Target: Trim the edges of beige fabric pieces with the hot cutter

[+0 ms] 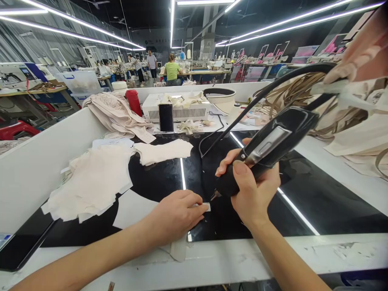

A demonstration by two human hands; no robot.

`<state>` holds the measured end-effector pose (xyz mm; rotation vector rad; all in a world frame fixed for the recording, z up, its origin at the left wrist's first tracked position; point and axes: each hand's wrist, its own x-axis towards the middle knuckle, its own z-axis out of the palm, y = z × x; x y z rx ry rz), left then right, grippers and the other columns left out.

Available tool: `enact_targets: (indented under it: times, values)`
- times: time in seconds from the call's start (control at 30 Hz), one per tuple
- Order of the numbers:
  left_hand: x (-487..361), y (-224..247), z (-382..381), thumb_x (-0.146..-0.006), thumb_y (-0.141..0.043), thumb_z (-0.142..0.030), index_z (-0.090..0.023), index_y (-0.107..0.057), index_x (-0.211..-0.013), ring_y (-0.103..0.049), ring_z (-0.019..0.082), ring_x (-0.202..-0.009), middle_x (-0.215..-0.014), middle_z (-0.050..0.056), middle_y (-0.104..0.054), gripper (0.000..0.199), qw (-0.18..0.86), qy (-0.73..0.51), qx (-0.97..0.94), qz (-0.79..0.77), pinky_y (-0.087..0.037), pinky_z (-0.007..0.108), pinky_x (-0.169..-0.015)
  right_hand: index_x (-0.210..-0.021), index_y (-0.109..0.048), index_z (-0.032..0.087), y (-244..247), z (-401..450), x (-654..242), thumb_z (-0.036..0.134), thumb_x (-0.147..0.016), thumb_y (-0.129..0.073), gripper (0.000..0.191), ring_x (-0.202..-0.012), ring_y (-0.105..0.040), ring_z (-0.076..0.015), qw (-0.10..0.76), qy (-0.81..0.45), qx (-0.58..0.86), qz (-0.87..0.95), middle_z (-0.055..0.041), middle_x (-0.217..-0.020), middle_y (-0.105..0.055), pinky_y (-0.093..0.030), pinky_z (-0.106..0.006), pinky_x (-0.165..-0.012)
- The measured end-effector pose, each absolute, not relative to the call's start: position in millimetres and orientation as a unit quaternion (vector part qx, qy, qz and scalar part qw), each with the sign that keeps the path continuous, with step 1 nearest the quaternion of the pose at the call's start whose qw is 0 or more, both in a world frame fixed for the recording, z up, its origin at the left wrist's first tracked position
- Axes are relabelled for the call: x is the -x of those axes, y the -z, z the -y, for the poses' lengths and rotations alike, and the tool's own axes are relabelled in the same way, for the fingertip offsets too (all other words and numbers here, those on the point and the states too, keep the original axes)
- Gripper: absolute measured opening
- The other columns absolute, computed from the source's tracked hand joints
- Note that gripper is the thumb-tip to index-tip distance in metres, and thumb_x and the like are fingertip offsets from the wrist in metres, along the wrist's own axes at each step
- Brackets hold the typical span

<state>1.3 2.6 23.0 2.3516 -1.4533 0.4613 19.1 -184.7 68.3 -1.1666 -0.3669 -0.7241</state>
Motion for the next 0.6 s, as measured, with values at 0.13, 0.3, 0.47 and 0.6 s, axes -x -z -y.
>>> enact_targets:
  times: [0.13,0.3,0.47,0.6]
  values:
    - [0.7,-18.7,-3.4,-0.108,-0.055,-0.016,-0.014,-0.069,-0.123,-0.070,0.022,-0.098,-0.106,0.007,-0.070,0.020,0.173,-0.166,-0.827,0.508,-0.064,0.037,-0.087,-0.122,-0.061,0.026,-66.8,184.3,-19.3,0.038,-0.088,-0.086,0.043,-0.058,-0.064,-0.0138,0.765,0.317,0.537,0.162,0.0047,-0.083,-0.070,-0.058,-0.029,-0.056]
    - [0.1,-17.1,-3.4,-0.111,-0.051,-0.018,-0.014,-0.069,-0.124,-0.070,0.022,-0.099,-0.107,0.007,-0.071,0.022,0.173,-0.165,-0.825,0.512,-0.063,0.037,-0.088,-0.122,-0.062,0.027,-68.0,184.0,-16.5,0.042,-0.085,-0.087,0.047,-0.057,-0.064,-0.0144,0.766,0.309,0.541,0.157,0.0045,-0.082,-0.069,-0.056,-0.028,-0.053]
    - [-0.3,-16.4,-2.2,-0.112,-0.048,-0.018,-0.014,-0.070,-0.121,-0.071,0.021,-0.096,-0.106,0.007,-0.071,0.025,0.176,-0.177,-0.821,0.514,-0.064,0.036,-0.086,-0.110,-0.063,0.025,-70.5,184.0,-14.2,0.039,-0.087,-0.086,0.036,-0.056,-0.064,-0.0137,0.767,0.311,0.537,0.165,0.0041,-0.080,-0.069,-0.056,-0.028,-0.052]
    - [0.7,-15.8,-2.2,-0.112,-0.048,-0.017,-0.015,-0.071,-0.121,-0.071,0.019,-0.097,-0.104,0.007,-0.072,0.025,0.181,-0.182,-0.820,0.512,-0.063,0.034,-0.088,-0.112,-0.063,0.025,-70.3,183.4,-12.7,0.042,-0.085,-0.087,0.040,-0.056,-0.064,-0.0145,0.765,0.306,0.545,0.154,0.0042,-0.080,-0.068,-0.056,-0.029,-0.051]
